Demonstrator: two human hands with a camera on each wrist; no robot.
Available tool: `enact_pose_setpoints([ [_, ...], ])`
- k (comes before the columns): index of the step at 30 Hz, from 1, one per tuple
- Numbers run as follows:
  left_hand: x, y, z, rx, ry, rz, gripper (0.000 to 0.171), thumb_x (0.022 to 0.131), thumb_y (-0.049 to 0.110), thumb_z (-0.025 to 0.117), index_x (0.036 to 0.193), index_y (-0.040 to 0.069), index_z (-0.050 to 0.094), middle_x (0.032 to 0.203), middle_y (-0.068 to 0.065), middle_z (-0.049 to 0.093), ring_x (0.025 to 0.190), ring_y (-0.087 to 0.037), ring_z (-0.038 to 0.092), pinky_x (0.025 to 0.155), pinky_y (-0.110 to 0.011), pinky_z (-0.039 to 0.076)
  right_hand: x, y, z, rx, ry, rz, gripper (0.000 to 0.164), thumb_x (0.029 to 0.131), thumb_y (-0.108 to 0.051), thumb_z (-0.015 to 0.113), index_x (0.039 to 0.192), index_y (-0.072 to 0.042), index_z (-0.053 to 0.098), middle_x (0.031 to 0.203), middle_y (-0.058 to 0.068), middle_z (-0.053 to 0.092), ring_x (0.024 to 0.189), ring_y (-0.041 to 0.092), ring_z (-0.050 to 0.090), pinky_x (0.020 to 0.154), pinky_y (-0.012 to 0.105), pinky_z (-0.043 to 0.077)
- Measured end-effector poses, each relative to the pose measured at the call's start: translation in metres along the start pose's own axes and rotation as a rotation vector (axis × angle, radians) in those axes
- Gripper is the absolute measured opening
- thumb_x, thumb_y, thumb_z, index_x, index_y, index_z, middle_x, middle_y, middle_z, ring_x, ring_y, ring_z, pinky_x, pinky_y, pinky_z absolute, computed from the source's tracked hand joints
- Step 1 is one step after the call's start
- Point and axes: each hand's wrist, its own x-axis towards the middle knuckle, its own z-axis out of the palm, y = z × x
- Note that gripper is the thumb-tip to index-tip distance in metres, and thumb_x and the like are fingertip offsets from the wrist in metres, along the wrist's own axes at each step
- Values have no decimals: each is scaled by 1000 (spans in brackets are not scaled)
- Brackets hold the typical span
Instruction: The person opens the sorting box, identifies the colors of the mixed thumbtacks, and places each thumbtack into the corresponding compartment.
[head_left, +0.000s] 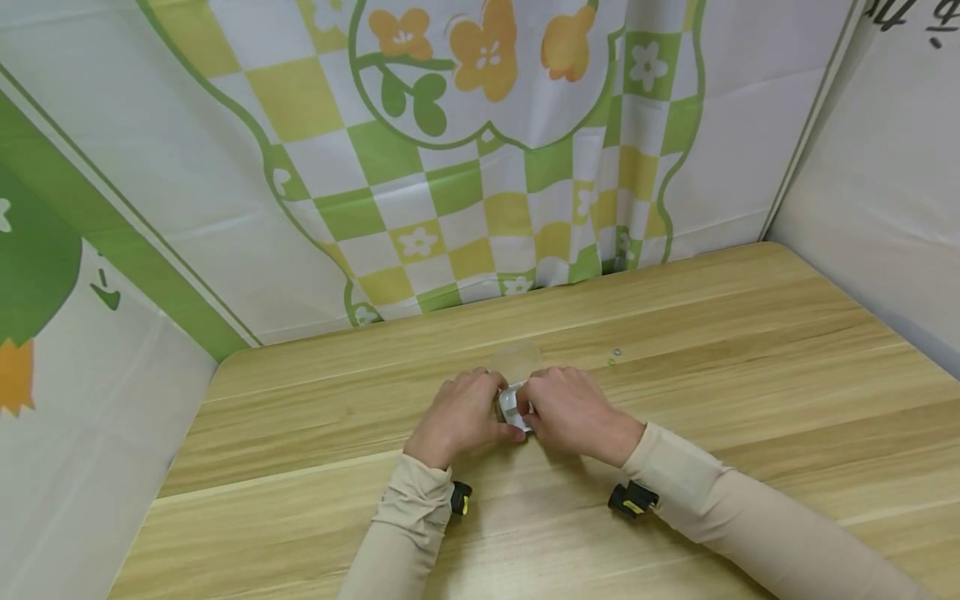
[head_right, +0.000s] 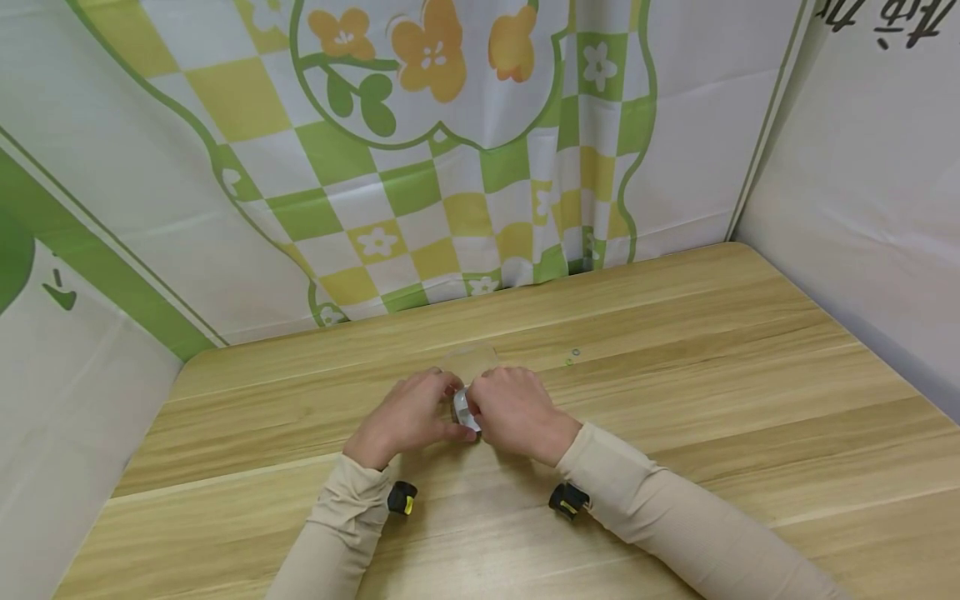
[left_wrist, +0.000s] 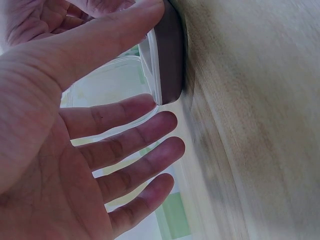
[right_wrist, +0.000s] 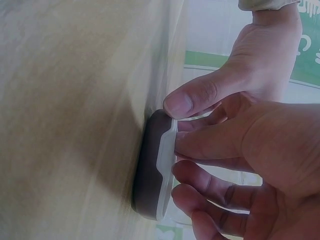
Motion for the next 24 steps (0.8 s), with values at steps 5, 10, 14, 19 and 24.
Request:
enact_pose_setpoints([
  [5,0,0,0,-2,3,2,46,64,45,78,93,14,60,83,3,55,75,-14,48,73,-36,37,0,0,0,-4,11,-6,12,75,-15,66,67,-23,62,67,-9,52,56,10,44,47,27,35],
  [10,-1,0,0,0,6,4,47,64,45,78,94,14,60,84,3,55,76,-14,48,73,-37,38,0,0,0,-7,8,1,12,75,-15,65,67,-23,61,67,-9,51,56,9,44,47,27,35],
  [14,0,0,0,4,1,2,49,64,46,78,96,13,60,85,3,55,76,-14,48,73,-37,38,1,0,-1,-7,-4,12,11,75,-15,66,68,-23,62,68,-8,51,57,10,44,49,27,35],
  [19,0,0,0,9,3,6,49,64,46,78,96,13,60,85,2,56,75,-14,48,72,-37,38,1,0,-3,-8,-18,31,5,75,-18,67,72,-20,65,69,-6,52,57,12,45,49,28,35],
  [24,0,0,0,13,-2,1,51,65,46,78,98,12,61,86,2,56,76,-14,48,72,-37,38,2,2,-5,3,-22,41,4,76,-21,68,77,-17,67,73,-4,55,58,11,45,51,29,36],
])
